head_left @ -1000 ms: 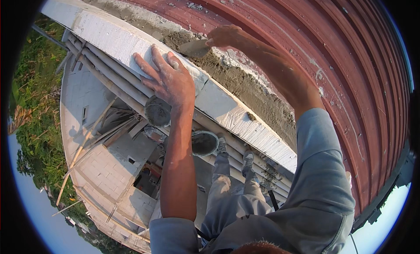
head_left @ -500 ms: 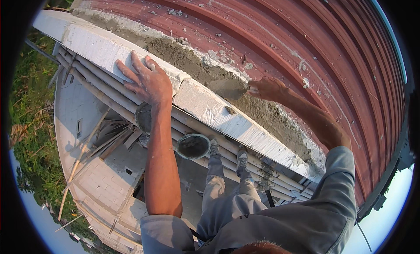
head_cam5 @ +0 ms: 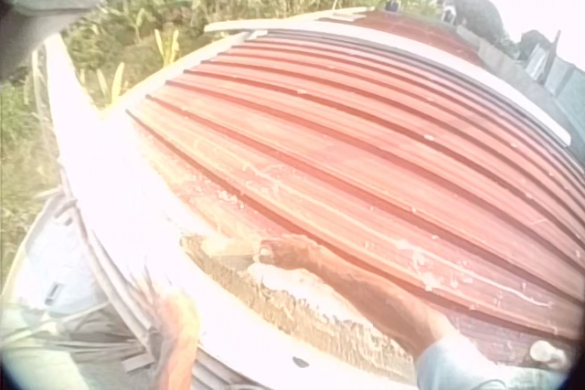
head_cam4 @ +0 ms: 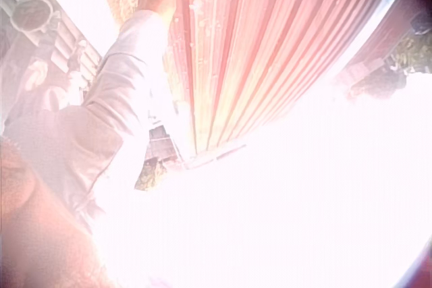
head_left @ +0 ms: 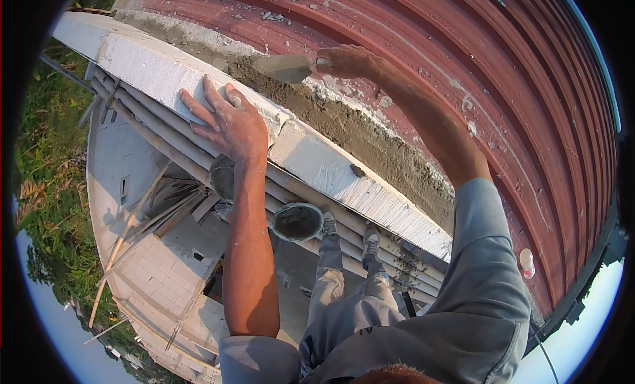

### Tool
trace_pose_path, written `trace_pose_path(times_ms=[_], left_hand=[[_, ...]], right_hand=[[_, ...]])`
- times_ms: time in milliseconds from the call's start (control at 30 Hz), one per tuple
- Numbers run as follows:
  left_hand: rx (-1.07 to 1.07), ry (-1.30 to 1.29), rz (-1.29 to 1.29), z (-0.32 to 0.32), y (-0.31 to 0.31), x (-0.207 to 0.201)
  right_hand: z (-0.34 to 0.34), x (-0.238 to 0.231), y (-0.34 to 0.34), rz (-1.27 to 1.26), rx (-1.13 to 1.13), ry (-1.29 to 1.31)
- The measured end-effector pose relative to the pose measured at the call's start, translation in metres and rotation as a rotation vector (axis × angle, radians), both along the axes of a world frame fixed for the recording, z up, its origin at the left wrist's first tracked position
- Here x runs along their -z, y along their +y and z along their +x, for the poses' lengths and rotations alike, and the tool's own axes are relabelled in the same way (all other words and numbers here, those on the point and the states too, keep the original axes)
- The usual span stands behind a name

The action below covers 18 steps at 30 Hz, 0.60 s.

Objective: Apply and smooth mortar on the top edge of a construction wall using a trowel.

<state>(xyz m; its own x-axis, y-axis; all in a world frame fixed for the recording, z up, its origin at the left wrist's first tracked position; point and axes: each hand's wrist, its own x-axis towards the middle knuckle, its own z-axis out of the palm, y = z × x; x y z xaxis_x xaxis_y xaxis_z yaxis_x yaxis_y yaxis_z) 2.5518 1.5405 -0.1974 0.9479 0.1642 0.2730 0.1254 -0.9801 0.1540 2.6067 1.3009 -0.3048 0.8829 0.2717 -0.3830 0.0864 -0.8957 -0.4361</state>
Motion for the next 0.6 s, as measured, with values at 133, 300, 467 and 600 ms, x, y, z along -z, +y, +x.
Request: trace_pose_path(times_ms=[133,300,467,600], left_hand=[[0.03,-0.011,-0.038,0.001,-0.007,0.005],[-0.006,0.025,-0.024,0.0,-0.001,-0.005],[-0.042,0.162,-0.13,-0.004,-0.009,-0.015],[-0.036,0.102,-0.075,-0.004,-0.002,-0.008]], right_hand=[[0.029,0.035,0.01,-0.078,-0.025,-0.081],[-0.027,0.022,-0.015,-0.092,-0.161,0.072],[-0.118,0.007,-0.061,-0.083,-0.103,0.116],[-0.178,-0.022,-0.078,-0.132,-0.104,0.291]])
